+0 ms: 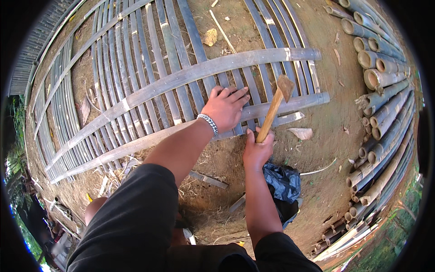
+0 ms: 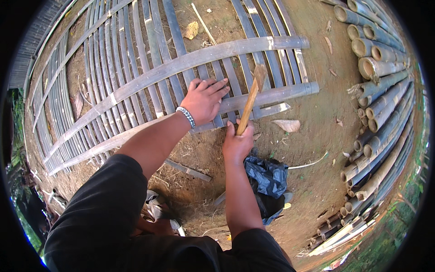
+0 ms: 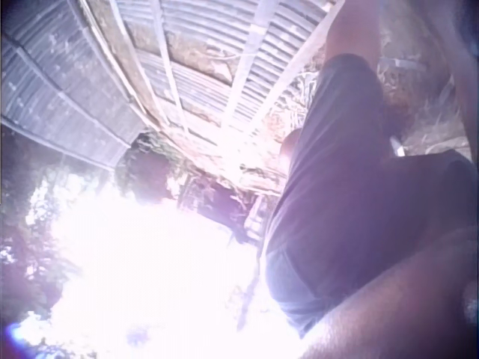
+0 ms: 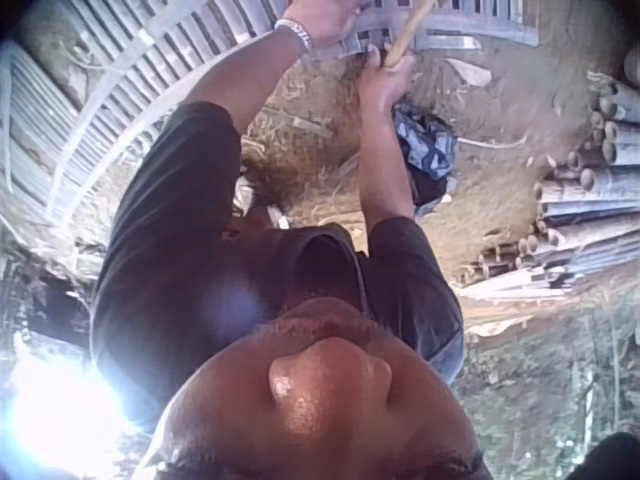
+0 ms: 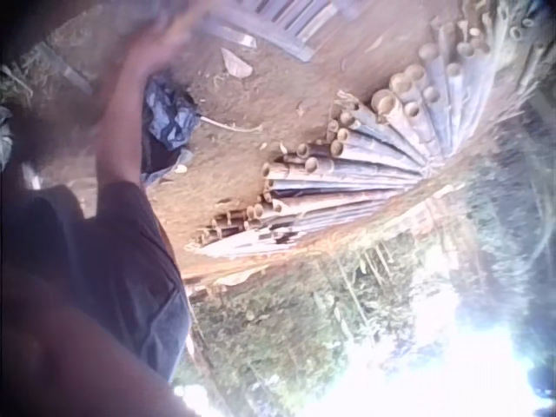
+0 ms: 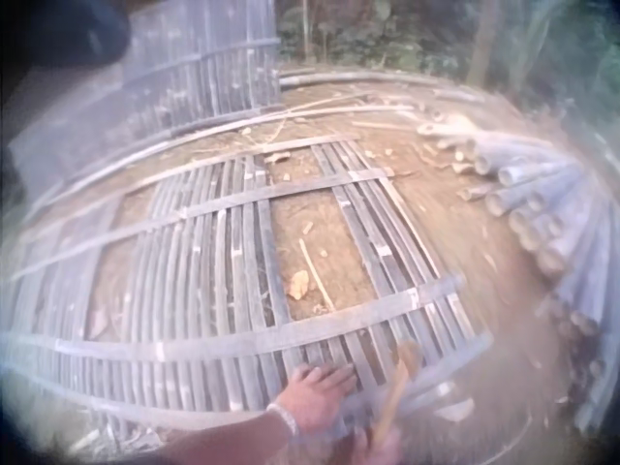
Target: The person builds a bamboo fence by positioning bamboo strips onto a horizontal frame, inserting nails by hand into the pre-drilled holes, and hammering them into place.
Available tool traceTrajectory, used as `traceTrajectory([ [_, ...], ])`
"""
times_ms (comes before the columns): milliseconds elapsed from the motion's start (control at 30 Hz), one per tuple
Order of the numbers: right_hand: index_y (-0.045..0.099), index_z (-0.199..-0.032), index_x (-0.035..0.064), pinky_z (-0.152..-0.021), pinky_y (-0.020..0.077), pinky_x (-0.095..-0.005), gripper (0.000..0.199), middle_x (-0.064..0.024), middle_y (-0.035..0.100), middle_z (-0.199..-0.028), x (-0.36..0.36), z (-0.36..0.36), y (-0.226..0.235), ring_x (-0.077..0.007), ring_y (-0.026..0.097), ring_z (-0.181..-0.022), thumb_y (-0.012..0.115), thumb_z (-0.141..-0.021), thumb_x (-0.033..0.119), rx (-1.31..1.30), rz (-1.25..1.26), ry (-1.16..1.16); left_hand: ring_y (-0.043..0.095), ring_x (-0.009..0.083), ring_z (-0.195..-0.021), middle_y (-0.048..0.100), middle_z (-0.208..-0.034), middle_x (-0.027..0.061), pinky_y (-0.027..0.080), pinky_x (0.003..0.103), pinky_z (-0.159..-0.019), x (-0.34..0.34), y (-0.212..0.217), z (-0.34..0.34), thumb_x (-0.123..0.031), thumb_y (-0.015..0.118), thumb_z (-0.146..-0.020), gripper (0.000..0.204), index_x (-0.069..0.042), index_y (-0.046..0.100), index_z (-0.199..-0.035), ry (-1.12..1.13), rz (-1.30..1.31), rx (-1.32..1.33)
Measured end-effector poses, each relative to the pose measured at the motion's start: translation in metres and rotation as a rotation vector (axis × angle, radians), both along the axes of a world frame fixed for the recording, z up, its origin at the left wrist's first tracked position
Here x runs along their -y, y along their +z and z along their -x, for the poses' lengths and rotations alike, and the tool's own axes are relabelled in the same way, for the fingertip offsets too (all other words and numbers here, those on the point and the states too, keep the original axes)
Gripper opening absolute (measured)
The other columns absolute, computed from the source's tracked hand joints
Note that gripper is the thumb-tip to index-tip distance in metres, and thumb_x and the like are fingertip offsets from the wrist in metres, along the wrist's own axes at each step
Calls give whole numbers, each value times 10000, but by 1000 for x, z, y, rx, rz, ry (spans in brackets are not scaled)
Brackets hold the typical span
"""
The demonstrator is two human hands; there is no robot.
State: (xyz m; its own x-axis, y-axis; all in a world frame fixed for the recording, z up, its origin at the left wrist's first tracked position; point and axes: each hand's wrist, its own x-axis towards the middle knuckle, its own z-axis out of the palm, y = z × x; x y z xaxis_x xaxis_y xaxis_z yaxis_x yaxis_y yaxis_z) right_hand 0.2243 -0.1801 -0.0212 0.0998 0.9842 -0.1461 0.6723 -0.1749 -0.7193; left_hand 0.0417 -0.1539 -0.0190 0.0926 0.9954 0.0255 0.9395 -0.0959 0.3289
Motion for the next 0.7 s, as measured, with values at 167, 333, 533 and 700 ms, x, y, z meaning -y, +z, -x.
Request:
traceTrajectory([
  [167,622,-1116,25,-869,522,-419,392,-143,713,-1028,-3,1,6,-327,673,-929,854,-822,141,-12,20,-7,491,271,-1367,500,-1563,71,300,513,-1170,-2,1,-2,-296,567,-961,446,-129,649,-1366,38,-7,33],
  [333,585,-1126,3,-880,515,-406,402,-141,686,-1015,-6,1,9,-295,650,-922,842,-837,114,-88,35,45,468,268,-1389,490,-1568,71,300,520,-1171,-5,6,3,-302,575,-965,450,-135,638,-1378,82,30,92],
  [533,565,-1122,-21,-851,515,-405,417,-139,677,-1004,-16,0,20,-283,645,-913,846,-834,90,50,153,96,427,254,-1427,439,-1604,52,298,515,-1175,-8,11,4,-338,548,-1003,472,-149,589,-1433,86,138,132],
  [700,569,-1116,-29,-806,520,-405,436,-144,677,-987,-24,3,25,-281,642,-866,864,-815,82,64,266,88,455,247,-1397,464,-1577,39,325,536,-1136,-9,8,5,-349,625,-935,489,-165,629,-1388,99,92,148],
])
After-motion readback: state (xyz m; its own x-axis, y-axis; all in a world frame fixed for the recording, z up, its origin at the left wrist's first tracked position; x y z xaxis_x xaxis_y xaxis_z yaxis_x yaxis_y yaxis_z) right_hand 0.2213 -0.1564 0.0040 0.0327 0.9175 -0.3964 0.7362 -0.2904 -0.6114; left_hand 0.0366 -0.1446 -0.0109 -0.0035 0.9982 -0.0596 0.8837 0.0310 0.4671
